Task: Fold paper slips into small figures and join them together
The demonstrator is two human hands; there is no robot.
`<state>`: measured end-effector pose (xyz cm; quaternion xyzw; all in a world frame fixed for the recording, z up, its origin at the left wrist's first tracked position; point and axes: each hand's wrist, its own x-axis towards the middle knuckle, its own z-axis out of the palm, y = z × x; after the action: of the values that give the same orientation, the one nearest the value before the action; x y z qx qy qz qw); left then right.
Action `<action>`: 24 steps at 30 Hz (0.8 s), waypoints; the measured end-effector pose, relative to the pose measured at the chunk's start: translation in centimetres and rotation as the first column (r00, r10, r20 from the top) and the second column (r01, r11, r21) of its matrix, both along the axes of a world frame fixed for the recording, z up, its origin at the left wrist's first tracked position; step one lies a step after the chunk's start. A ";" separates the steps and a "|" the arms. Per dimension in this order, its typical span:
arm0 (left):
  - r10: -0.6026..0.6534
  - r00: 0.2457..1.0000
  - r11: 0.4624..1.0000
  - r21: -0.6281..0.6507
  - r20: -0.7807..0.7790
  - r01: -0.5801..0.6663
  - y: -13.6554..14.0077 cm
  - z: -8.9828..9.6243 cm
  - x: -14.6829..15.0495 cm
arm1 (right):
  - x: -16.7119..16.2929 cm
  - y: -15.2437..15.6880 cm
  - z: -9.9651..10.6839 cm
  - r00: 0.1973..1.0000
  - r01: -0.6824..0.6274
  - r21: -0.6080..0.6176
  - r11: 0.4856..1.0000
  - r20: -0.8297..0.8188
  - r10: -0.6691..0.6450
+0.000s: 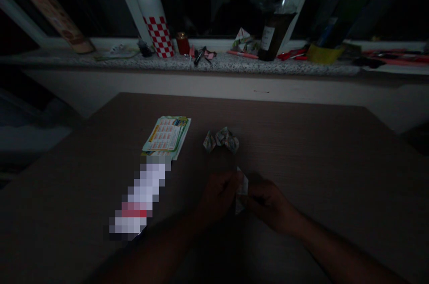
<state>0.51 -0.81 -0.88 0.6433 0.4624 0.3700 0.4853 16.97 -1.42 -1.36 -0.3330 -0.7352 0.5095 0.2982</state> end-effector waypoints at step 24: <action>-0.001 0.990 0.998 -0.066 0.142 0.010 -0.1 0.3 -0.5 | -0.1 0.0 -0.1 0.975 0.191 -0.114 0.975 -0.094 -0.202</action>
<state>-0.01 -0.88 -0.58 0.6001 0.4368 0.3981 0.5391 16.84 -1.41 -1.42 -0.3918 -0.6545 0.5320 0.3676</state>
